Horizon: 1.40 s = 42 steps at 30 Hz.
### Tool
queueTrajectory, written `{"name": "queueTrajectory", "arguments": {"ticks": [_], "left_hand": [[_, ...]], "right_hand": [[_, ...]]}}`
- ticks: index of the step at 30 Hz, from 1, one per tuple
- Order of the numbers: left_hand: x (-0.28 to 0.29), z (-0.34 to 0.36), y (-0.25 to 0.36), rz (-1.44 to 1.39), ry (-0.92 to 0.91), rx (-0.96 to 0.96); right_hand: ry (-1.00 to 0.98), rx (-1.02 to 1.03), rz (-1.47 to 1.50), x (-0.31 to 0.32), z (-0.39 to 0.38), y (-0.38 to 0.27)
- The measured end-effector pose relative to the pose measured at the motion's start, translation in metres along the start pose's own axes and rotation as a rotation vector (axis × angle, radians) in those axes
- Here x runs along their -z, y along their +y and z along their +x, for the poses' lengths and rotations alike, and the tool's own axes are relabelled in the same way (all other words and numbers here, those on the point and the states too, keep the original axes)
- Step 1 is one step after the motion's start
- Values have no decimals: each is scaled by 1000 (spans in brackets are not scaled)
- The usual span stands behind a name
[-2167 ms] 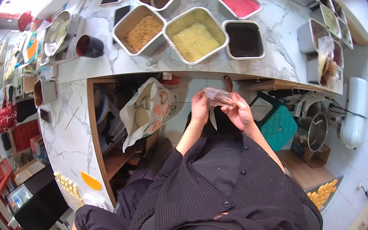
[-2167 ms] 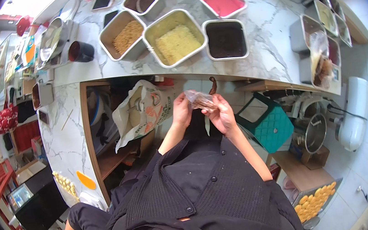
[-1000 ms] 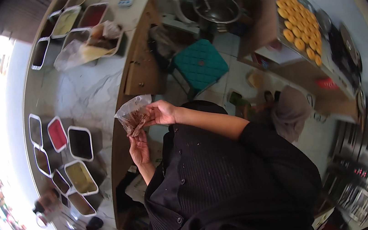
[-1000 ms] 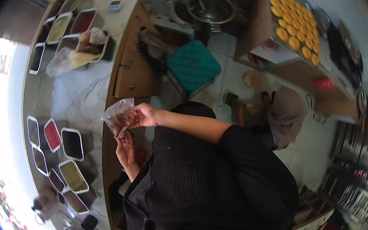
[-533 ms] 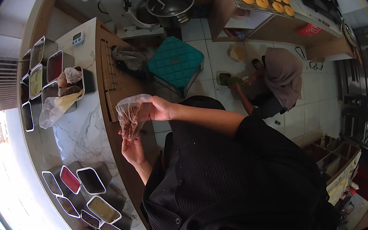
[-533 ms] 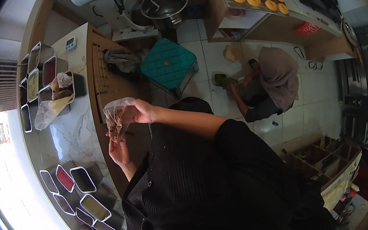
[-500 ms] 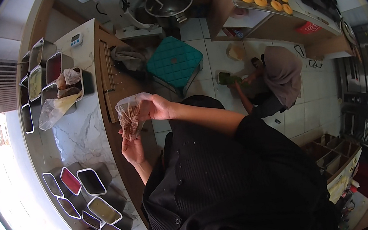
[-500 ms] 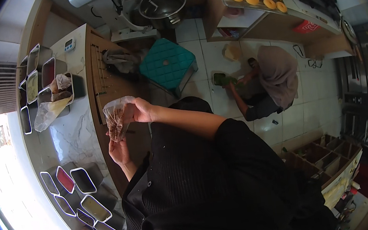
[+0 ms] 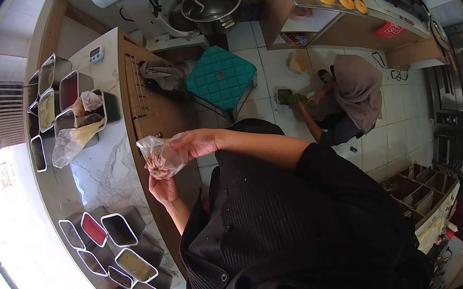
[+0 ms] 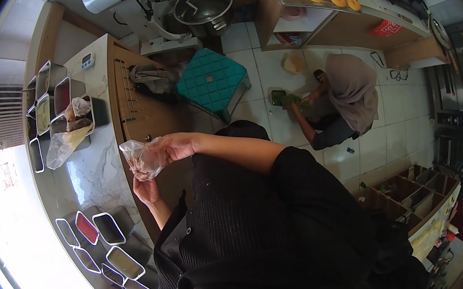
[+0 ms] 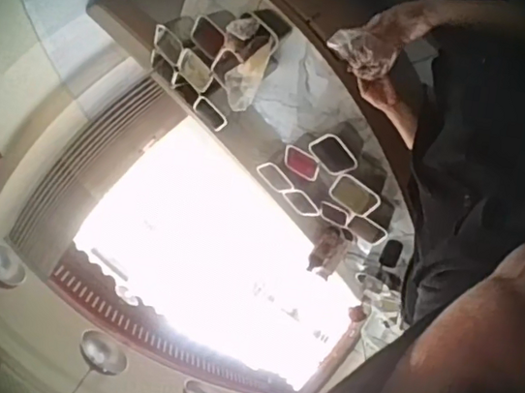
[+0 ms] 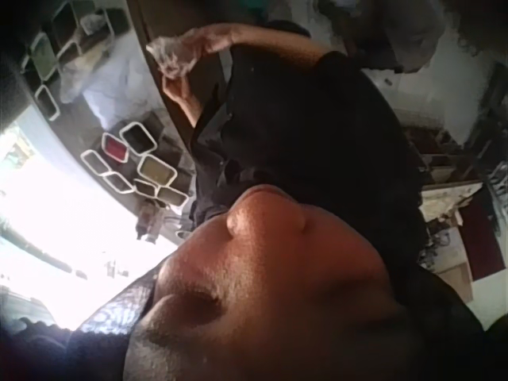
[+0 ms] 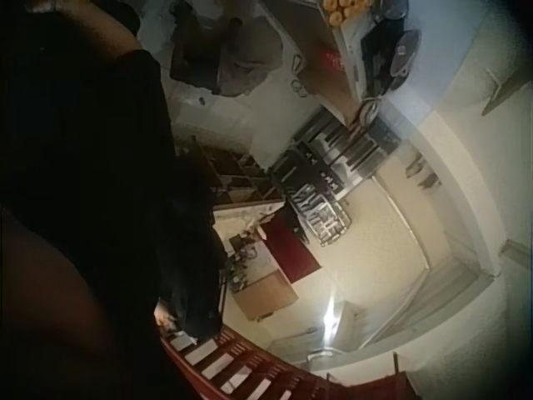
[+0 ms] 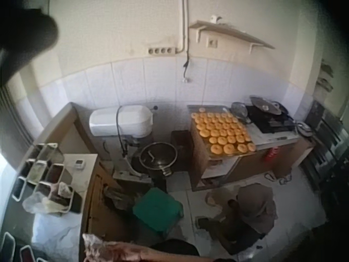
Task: The person cuts a hole in a piece of dough using shears, places the dough onto a metal tray, and then uses a rolling pin to flatten several other pieces of dough. The person then applies a chocolate filling to the flattened dough using a piping bag.
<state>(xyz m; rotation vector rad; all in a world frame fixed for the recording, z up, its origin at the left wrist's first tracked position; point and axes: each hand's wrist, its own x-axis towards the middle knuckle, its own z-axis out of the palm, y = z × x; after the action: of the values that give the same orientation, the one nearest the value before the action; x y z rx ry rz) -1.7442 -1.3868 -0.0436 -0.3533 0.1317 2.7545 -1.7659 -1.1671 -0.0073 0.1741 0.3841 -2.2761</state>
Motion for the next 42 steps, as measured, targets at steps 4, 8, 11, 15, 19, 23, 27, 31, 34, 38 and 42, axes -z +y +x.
{"name": "queueTrajectory", "arguments": {"ticks": [4,8,11,15,19,23,27,31,34,38,42], "left_hand": [[-23,1,-11,-98,-187,45],[-27,0,-11,-22,-44,-67],[-28,2,-3,-15,-70,-85],[-38,6,-7,54,-70,-56],[-45,10,-15,-28,-87,-14],[-58,28,-30,-6,-116,87],[-60,57,-35,106,-50,214],[-97,99,-63,266,-111,575],[-115,119,-81,418,14,675],[-133,131,-96,483,-5,676],[-117,144,-104,263,-115,773]], "right_hand": [[-39,161,249,15,8,-3],[104,35,284,19,11,-7],[-91,-24,172,22,11,-16],[-123,4,35,45,20,-6],[84,27,-6,2,3,-23],[-26,184,211,8,-12,-41],[-77,363,288,11,-29,-59],[-140,543,377,22,-45,-83],[-143,655,420,31,-52,-95],[-57,705,486,39,-57,-89],[-51,749,543,31,-73,-70]]}}
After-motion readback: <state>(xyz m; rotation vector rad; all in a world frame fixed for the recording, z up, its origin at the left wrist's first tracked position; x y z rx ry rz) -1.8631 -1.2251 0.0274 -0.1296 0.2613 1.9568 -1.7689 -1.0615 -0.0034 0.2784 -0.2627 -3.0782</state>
